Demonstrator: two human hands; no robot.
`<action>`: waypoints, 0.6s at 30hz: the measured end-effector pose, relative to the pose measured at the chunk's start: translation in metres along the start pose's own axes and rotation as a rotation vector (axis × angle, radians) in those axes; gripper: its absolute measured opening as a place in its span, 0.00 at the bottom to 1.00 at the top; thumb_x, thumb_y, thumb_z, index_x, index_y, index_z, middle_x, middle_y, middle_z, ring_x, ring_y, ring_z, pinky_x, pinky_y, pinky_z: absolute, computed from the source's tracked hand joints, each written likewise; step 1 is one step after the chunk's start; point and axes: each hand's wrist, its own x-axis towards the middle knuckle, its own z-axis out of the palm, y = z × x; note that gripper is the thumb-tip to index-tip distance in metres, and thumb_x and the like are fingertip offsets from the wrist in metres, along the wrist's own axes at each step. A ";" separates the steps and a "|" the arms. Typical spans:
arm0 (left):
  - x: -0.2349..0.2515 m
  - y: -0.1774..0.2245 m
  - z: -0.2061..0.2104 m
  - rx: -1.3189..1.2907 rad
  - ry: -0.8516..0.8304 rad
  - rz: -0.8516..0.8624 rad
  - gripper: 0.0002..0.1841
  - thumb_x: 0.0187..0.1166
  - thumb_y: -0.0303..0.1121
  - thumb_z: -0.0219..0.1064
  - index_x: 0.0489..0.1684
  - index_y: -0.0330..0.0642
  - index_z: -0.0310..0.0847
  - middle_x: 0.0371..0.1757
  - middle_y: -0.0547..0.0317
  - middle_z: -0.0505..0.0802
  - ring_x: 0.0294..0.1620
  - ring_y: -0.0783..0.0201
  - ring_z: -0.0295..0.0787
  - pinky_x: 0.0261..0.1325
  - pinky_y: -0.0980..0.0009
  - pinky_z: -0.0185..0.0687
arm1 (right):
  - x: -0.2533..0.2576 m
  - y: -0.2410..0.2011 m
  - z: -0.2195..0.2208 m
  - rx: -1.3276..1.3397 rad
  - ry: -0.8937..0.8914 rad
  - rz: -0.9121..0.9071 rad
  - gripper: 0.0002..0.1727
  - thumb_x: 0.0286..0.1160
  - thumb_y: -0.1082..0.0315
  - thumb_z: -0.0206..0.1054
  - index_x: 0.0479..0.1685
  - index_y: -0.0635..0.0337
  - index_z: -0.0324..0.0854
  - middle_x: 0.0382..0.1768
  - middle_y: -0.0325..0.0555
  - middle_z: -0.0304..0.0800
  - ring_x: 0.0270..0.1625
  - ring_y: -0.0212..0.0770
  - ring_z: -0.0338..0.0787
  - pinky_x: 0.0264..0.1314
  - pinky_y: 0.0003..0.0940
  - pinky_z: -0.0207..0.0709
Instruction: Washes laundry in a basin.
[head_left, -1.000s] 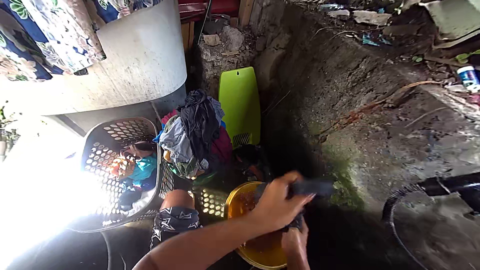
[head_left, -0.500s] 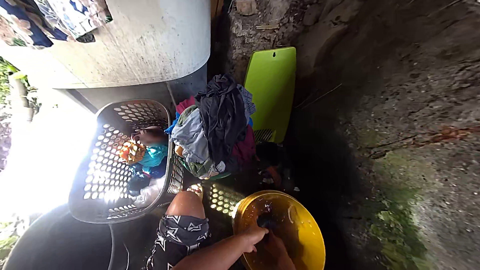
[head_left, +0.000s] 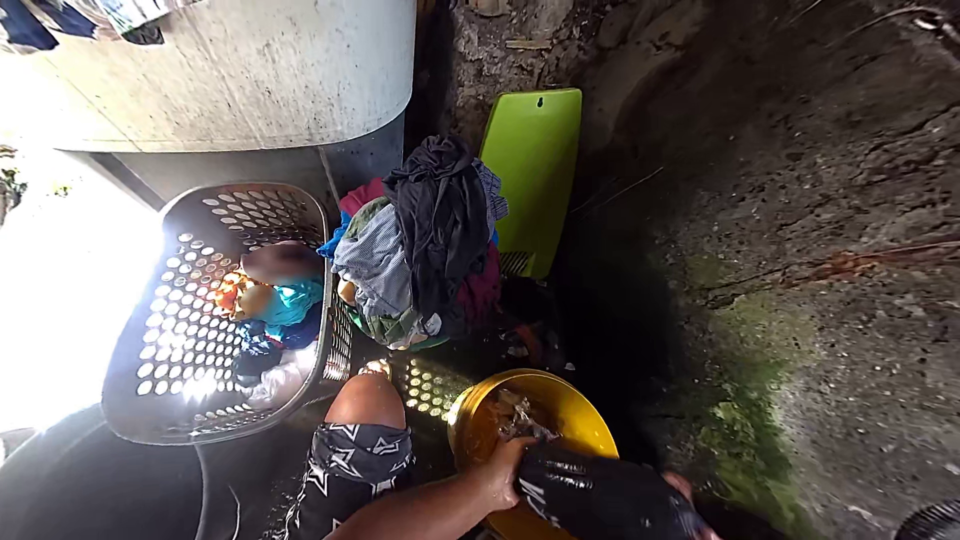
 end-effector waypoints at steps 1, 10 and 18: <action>-0.007 -0.001 0.002 0.018 0.010 -0.003 0.20 0.95 0.47 0.46 0.63 0.43 0.77 0.50 0.52 0.89 0.51 0.58 0.86 0.55 0.55 0.83 | -0.004 0.024 0.004 0.057 0.218 0.055 0.23 0.76 0.40 0.57 0.56 0.41 0.86 0.49 0.27 0.96 0.55 0.26 0.93 0.59 0.31 0.88; -0.009 -0.001 -0.019 0.082 -0.052 -0.031 0.28 0.96 0.52 0.33 0.68 0.45 0.74 0.56 0.50 0.88 0.57 0.55 0.85 0.61 0.52 0.81 | -0.009 0.096 0.015 0.205 0.280 0.337 0.25 0.86 0.42 0.44 0.53 0.43 0.85 0.43 0.29 0.97 0.49 0.28 0.95 0.52 0.34 0.91; 0.006 0.007 -0.019 -0.030 -0.121 -0.028 0.28 0.90 0.61 0.44 0.61 0.49 0.79 0.50 0.51 0.91 0.51 0.54 0.89 0.52 0.52 0.85 | -0.001 0.045 0.055 -0.240 0.278 0.169 0.31 0.47 0.66 0.75 0.60 0.63 0.78 0.47 0.30 0.93 0.50 0.24 0.92 0.55 0.26 0.89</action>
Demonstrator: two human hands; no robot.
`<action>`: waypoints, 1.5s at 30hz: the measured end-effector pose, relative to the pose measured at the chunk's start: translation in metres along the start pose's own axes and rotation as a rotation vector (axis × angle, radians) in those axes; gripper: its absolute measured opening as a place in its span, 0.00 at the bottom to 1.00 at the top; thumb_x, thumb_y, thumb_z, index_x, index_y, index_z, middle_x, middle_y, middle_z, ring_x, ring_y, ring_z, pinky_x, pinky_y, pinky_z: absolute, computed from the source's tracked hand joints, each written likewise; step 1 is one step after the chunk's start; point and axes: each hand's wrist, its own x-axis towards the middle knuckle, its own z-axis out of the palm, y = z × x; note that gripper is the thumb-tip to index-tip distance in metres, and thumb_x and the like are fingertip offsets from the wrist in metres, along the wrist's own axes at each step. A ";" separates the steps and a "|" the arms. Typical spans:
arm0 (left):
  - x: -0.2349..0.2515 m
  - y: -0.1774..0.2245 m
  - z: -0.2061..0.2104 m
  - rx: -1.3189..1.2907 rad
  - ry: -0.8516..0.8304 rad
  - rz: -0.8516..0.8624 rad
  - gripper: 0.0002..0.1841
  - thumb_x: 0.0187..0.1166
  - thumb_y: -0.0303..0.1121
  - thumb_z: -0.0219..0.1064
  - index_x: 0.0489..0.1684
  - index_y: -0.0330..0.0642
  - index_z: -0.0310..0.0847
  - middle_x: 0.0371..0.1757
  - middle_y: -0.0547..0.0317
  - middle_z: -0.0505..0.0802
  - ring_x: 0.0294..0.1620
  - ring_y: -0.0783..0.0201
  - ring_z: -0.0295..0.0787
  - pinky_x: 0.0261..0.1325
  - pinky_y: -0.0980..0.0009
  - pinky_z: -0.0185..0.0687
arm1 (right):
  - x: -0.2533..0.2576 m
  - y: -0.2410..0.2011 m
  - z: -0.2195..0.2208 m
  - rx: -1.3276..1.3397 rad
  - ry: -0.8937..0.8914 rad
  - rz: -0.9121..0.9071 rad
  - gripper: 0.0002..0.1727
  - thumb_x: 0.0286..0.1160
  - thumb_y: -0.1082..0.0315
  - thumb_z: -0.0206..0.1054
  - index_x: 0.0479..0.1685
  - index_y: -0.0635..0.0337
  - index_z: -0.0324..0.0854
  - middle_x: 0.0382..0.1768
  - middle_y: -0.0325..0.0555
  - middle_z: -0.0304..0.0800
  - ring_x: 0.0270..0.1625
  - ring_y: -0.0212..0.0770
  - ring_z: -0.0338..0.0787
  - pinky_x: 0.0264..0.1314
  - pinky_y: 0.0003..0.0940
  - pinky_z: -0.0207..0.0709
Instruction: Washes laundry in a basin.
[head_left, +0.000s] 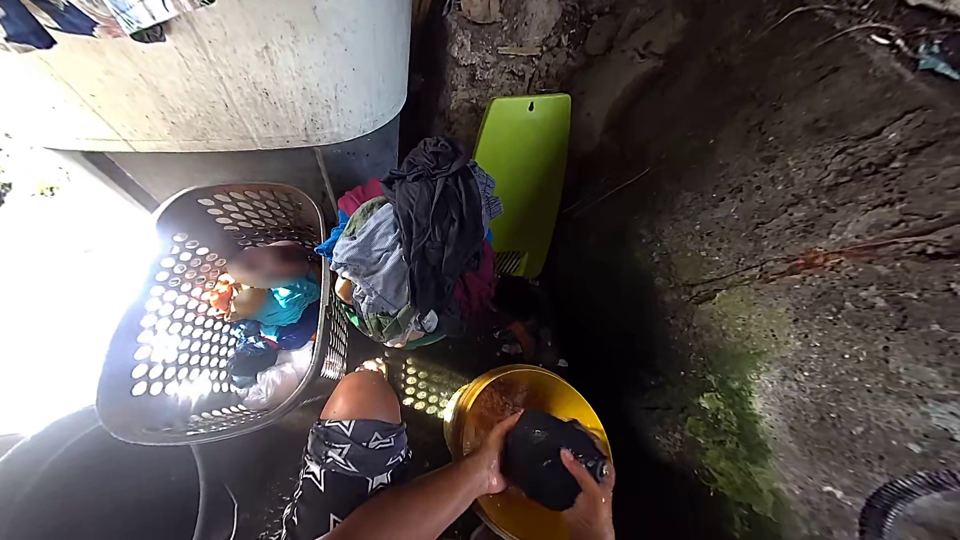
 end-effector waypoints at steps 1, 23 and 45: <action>-0.003 0.003 0.005 -0.011 -0.034 0.011 0.24 0.92 0.55 0.43 0.50 0.50 0.81 0.41 0.56 0.92 0.43 0.60 0.91 0.47 0.58 0.87 | -0.006 -0.001 -0.001 0.049 -0.030 0.030 0.33 0.46 0.62 0.77 0.61 0.59 0.78 0.46 0.29 0.94 0.49 0.24 0.93 0.54 0.27 0.90; -0.044 0.057 0.095 1.226 -0.338 0.879 0.10 0.71 0.26 0.68 0.37 0.22 0.87 0.32 0.47 0.91 0.35 0.68 0.85 0.46 0.68 0.81 | -0.006 -0.009 0.001 0.294 -0.162 0.555 0.31 0.94 0.52 0.24 0.52 0.51 0.77 0.36 0.38 0.93 0.39 0.32 0.93 0.39 0.31 0.89; -0.286 0.222 -0.149 0.601 1.271 1.375 0.12 0.81 0.32 0.69 0.50 0.29 0.84 0.44 0.57 0.91 0.47 0.72 0.87 0.57 0.71 0.84 | 0.104 0.130 0.017 -1.510 -0.755 0.495 0.37 0.87 0.54 0.61 0.92 0.61 0.57 0.89 0.66 0.59 0.92 0.68 0.55 0.90 0.67 0.50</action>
